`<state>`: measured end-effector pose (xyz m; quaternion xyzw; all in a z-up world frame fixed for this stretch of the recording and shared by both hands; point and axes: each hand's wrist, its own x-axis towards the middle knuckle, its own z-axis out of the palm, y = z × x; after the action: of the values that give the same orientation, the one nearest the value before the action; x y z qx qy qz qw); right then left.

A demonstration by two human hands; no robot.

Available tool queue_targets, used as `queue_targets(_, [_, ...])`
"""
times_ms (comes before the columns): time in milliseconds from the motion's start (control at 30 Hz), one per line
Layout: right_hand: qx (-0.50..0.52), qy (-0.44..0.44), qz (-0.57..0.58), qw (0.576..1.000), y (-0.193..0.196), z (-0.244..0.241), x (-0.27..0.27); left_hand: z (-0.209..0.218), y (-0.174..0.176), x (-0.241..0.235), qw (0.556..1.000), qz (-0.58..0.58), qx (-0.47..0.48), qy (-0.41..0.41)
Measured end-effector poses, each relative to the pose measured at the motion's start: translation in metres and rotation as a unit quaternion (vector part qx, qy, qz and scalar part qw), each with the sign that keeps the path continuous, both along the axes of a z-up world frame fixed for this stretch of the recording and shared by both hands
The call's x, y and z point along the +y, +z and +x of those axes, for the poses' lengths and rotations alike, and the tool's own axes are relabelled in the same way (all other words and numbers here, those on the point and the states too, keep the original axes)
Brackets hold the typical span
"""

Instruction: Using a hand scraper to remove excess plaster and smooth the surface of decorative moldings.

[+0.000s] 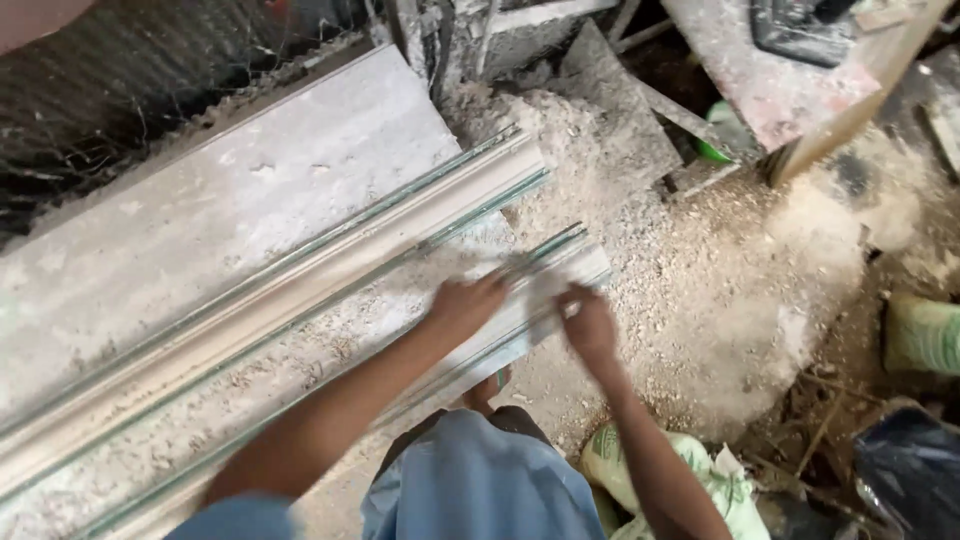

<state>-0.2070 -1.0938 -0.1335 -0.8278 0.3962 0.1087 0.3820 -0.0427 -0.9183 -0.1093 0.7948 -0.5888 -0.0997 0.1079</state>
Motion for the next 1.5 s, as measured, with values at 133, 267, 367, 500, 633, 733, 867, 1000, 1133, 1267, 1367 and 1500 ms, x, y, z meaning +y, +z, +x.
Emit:
queue_targets(133, [-0.038, -0.030, -0.071, 0.996, -0.024, 0.000, -0.089, -0.012, 0.047, 0.141, 0.990, 0.139, -0.026, 0.024])
queue_targets(267, [0.000, 0.045, 0.137, 0.990, -0.102, 0.005, -0.111, -0.022, 0.054, 0.202, 0.957, 0.289, -0.032, 0.013])
queue_targets(367, [-0.005, 0.043, 0.198, 0.979, -0.113, 0.000, -0.126, -0.023, -0.026, 0.109, 0.965, -0.099, -0.243, 0.023])
queue_targets(500, [-0.023, 0.051, 0.173, 0.983, -0.071, 0.010, -0.102, -0.033, 0.005, -0.100, 0.949, -0.151, -0.270, 0.058])
queue_targets(633, [-0.005, 0.057, 0.116, 0.992, -0.033, 0.013, -0.106, -0.040, -0.044, -0.147, 0.986, -0.089, -0.120, 0.069])
queue_targets(733, [0.030, 0.073, 0.121, 0.989, -0.090, 0.004, -0.115, -0.033, 0.021, -0.086, 0.992, 0.017, -0.002, 0.127])
queue_targets(867, [0.048, 0.075, 0.150, 0.985, -0.110, 0.002, -0.126, -0.032, 0.017, -0.048, 0.939, 0.123, 0.192, 0.256])
queue_targets(1000, [0.005, 0.124, 0.140, 0.982, -0.091, 0.005, -0.120, -0.042, -0.012, -0.144, 0.913, 0.037, 0.266, 0.306])
queue_targets(1133, [-0.023, 0.207, 0.097, 0.973, -0.152, -0.005, -0.157, -0.060, 0.030, -0.144, 0.908, 0.035, 0.302, 0.288])
queue_targets(1267, [-0.068, 0.134, 0.103, 0.983, -0.057, 0.015, -0.128, -0.086, 0.024, -0.042, 0.888, -0.112, 0.316, 0.314])
queue_targets(1367, [-0.092, 0.102, 0.064, 0.988, -0.011, 0.003, -0.120, -0.098, 0.015, 0.065, 0.805, -0.064, 0.400, 0.435])
queue_targets(1500, [-0.040, 0.072, -0.100, 0.992, -0.041, 0.024, -0.099, -0.140, 0.015, 0.186, 0.735, -0.124, 0.382, 0.546])
